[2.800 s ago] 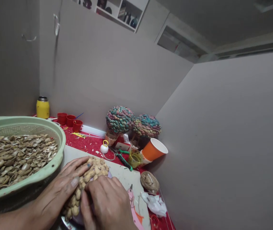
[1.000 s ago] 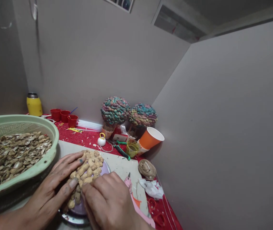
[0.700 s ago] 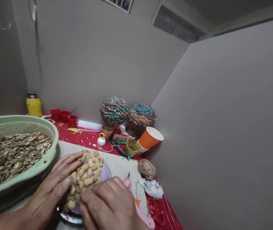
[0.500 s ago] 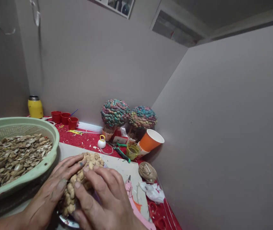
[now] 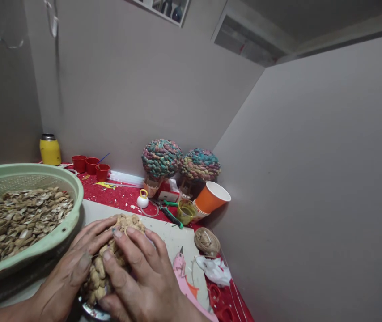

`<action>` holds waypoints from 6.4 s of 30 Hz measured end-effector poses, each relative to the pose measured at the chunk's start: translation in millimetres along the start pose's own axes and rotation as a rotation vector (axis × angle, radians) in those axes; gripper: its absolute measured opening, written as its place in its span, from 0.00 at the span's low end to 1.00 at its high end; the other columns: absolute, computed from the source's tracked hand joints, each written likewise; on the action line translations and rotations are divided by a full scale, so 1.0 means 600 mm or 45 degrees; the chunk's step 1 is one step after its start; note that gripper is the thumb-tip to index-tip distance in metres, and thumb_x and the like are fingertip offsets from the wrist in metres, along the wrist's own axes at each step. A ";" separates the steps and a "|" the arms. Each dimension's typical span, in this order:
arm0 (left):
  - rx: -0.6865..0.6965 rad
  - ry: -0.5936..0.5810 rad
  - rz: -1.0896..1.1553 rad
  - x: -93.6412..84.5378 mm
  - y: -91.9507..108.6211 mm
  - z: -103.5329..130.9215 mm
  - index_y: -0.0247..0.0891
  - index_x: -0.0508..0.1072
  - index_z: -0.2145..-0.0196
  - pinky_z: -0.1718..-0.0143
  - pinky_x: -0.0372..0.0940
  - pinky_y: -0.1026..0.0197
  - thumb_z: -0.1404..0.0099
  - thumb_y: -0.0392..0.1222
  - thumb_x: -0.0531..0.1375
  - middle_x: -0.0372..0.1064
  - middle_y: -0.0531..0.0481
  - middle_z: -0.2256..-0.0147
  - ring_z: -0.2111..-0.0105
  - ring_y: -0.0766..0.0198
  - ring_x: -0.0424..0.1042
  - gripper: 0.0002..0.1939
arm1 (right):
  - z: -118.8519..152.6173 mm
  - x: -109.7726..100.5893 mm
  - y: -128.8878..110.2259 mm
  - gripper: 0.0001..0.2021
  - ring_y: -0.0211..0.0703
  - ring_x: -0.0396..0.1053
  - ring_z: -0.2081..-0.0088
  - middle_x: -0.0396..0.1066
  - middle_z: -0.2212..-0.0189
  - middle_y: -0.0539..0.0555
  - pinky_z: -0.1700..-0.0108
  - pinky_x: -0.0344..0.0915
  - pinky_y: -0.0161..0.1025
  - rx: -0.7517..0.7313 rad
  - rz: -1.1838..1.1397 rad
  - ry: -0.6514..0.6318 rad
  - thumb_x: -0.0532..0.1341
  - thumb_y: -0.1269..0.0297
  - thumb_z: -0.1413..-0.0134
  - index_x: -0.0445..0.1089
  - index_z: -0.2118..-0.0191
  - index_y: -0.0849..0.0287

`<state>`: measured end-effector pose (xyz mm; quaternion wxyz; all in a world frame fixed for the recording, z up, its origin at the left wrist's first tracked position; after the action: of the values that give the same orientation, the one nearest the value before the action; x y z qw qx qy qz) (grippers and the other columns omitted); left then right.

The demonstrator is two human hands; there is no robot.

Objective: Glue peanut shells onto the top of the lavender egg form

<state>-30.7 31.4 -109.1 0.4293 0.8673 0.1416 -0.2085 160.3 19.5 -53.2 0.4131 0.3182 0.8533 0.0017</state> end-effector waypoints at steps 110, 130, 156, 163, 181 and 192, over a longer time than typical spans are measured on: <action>-0.061 0.042 0.003 -0.005 0.044 -0.013 0.49 0.65 0.48 0.43 0.61 0.45 0.30 0.38 0.51 0.62 0.47 0.42 0.42 0.54 0.61 0.14 | -0.021 -0.024 0.000 0.10 0.44 0.66 0.66 0.69 0.69 0.53 0.62 0.64 0.46 0.420 -0.547 0.114 0.58 0.80 0.45 0.70 0.61 0.59; -0.181 0.008 0.143 -0.010 0.043 -0.011 0.45 0.69 0.49 0.38 0.53 0.43 0.28 0.45 0.46 0.62 0.46 0.41 0.39 0.53 0.57 0.16 | 0.005 -0.026 0.004 0.16 0.46 0.67 0.63 0.68 0.67 0.53 0.61 0.67 0.48 0.477 -0.535 0.163 0.58 0.81 0.45 0.69 0.56 0.55; -0.124 0.046 0.051 -0.008 0.022 -0.001 0.47 0.71 0.45 0.38 0.53 0.37 0.28 0.46 0.44 0.62 0.46 0.39 0.39 0.50 0.58 0.21 | 0.015 -0.012 0.023 0.30 0.58 0.39 0.32 0.39 0.31 0.62 0.35 0.47 0.61 0.317 -0.344 -0.092 0.45 0.51 0.31 0.38 0.30 0.59; -0.117 0.047 0.086 -0.008 0.017 -0.003 0.49 0.71 0.46 0.39 0.56 0.38 0.28 0.45 0.45 0.63 0.48 0.39 0.39 0.50 0.59 0.21 | 0.004 -0.012 0.029 0.30 0.48 0.41 0.31 0.44 0.31 0.56 0.34 0.51 0.54 0.748 -0.577 -0.153 0.52 0.60 0.33 0.38 0.31 0.51; 0.000 0.066 0.071 -0.002 0.010 0.001 0.53 0.68 0.43 0.39 0.57 0.39 0.29 0.41 0.48 0.61 0.51 0.38 0.39 0.51 0.57 0.20 | -0.017 0.005 0.031 0.32 0.51 0.46 0.33 0.49 0.33 0.57 0.34 0.44 0.60 0.971 -0.963 -0.404 0.57 0.62 0.41 0.48 0.33 0.52; -0.002 0.054 0.131 -0.001 0.011 0.001 0.59 0.65 0.43 0.38 0.54 0.40 0.28 0.40 0.48 0.58 0.56 0.38 0.38 0.54 0.55 0.20 | -0.006 -0.009 0.029 0.26 0.49 0.53 0.36 0.56 0.36 0.50 0.35 0.50 0.56 1.012 -0.956 -0.191 0.56 0.56 0.37 0.52 0.35 0.40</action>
<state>-28.9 26.9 -104.7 0.4369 0.8774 0.1062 -0.1675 169.7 31.6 -42.2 0.2933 0.1228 0.8113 -0.4906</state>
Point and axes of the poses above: each hand's wrist, its own z-axis away from the middle knuckle, its own x-axis out of the palm, y = z × x, the point moved 1 cm from there along -z, towards the middle knuckle
